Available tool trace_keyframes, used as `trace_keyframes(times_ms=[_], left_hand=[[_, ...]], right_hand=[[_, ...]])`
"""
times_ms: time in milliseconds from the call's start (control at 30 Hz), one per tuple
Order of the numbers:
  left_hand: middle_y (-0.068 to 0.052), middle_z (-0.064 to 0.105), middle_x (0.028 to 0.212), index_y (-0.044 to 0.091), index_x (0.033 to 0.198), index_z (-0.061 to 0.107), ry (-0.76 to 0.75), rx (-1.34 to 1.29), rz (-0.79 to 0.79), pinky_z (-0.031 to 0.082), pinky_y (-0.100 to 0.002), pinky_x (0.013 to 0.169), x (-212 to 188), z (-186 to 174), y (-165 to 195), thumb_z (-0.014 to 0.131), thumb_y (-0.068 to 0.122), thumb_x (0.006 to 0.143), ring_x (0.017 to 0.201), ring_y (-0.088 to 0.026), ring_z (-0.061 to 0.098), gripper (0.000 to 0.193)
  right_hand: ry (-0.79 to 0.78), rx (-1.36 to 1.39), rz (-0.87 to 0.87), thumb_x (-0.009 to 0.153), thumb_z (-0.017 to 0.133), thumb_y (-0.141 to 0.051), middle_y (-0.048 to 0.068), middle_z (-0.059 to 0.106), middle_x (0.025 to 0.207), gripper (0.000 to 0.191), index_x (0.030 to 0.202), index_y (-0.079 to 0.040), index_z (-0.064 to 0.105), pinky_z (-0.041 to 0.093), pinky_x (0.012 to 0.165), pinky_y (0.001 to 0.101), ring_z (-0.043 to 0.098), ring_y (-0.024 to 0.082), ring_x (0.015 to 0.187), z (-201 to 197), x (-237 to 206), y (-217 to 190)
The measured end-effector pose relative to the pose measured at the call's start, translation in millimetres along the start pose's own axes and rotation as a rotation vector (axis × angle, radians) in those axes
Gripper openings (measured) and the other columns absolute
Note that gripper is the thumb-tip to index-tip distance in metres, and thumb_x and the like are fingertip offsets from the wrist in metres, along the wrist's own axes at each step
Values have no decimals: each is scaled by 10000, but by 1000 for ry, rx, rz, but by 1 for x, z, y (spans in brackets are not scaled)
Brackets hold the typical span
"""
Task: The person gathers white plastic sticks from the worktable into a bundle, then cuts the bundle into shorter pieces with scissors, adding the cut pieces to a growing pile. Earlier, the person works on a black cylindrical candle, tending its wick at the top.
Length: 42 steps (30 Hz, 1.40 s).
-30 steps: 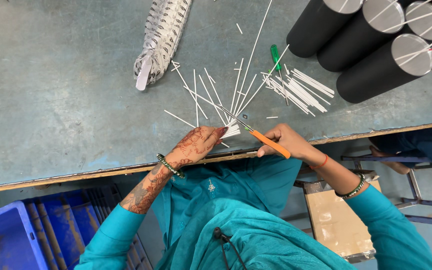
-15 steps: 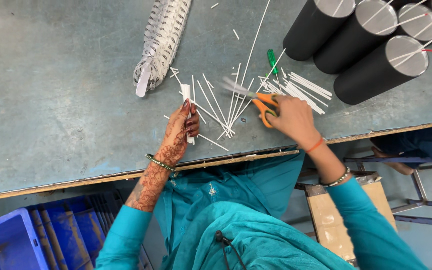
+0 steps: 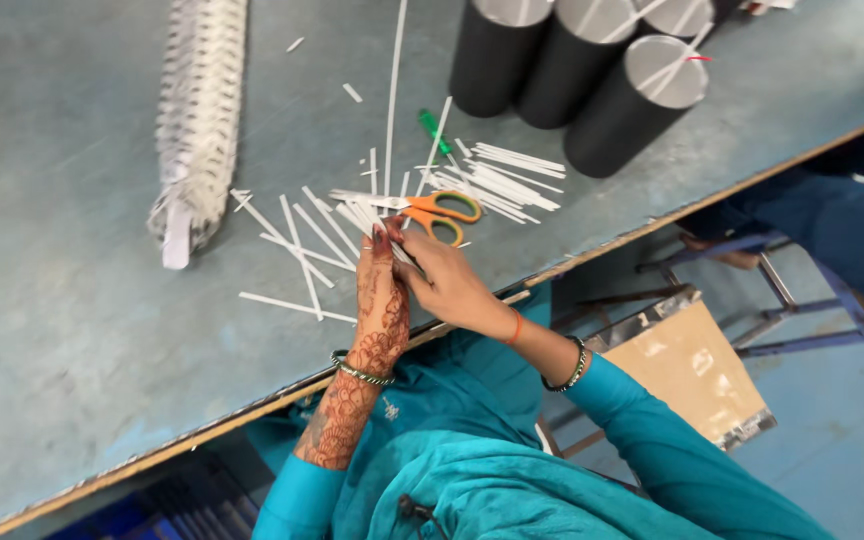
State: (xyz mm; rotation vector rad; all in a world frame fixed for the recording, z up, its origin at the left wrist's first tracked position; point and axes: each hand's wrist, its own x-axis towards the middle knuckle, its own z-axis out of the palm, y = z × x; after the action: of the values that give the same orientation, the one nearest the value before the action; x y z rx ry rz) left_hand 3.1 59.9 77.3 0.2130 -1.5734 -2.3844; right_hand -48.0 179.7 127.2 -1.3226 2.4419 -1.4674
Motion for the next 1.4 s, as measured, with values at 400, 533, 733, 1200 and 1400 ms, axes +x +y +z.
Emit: trace_keyframes(times_ms=[400,533,733,1200,1400], left_hand=[[-62,627,1345,41,1342,556,347,147,167,513,-321,1015,-13,-53,22,573,193,1066,1222,-184,604,317],[-65,690,1182,57,1227,630,552,540,148,533,-299,970,-25,-93,32,604,228,1058,1099,-170,648,242],[-105,705,975,76,998,713,551,1293,-7,505,-411,834,-26,-96,34,654,372,1007,942,-271,661,302],[-178,509,1132,-93,1205,568,395,1607,17,431,-487,838,39,-3,16,714,738,709,1065,-340,482,978],[-129,526,1121,-6,1161,585,370,1665,34,467,-455,849,50,17,1,733,332,703,1090,-304,513,588]], right_hand=[[229,-801,216,939,632,-53,179,640,1044,180,1114,-24,607,517,789,488,640,393,939,-132,-3,113],[287,-818,71,936,722,-146,170,629,1064,279,1176,-18,658,487,824,456,598,362,965,-134,2,108],[85,-528,58,891,781,-246,102,637,1030,278,1083,-78,672,478,848,429,597,320,968,-75,7,78],[196,-495,50,903,688,-40,160,631,1018,258,1154,7,650,479,826,461,606,366,932,-62,2,67],[349,-357,122,966,668,-31,148,643,1013,196,1154,21,644,521,734,388,661,287,854,-100,-3,60]])
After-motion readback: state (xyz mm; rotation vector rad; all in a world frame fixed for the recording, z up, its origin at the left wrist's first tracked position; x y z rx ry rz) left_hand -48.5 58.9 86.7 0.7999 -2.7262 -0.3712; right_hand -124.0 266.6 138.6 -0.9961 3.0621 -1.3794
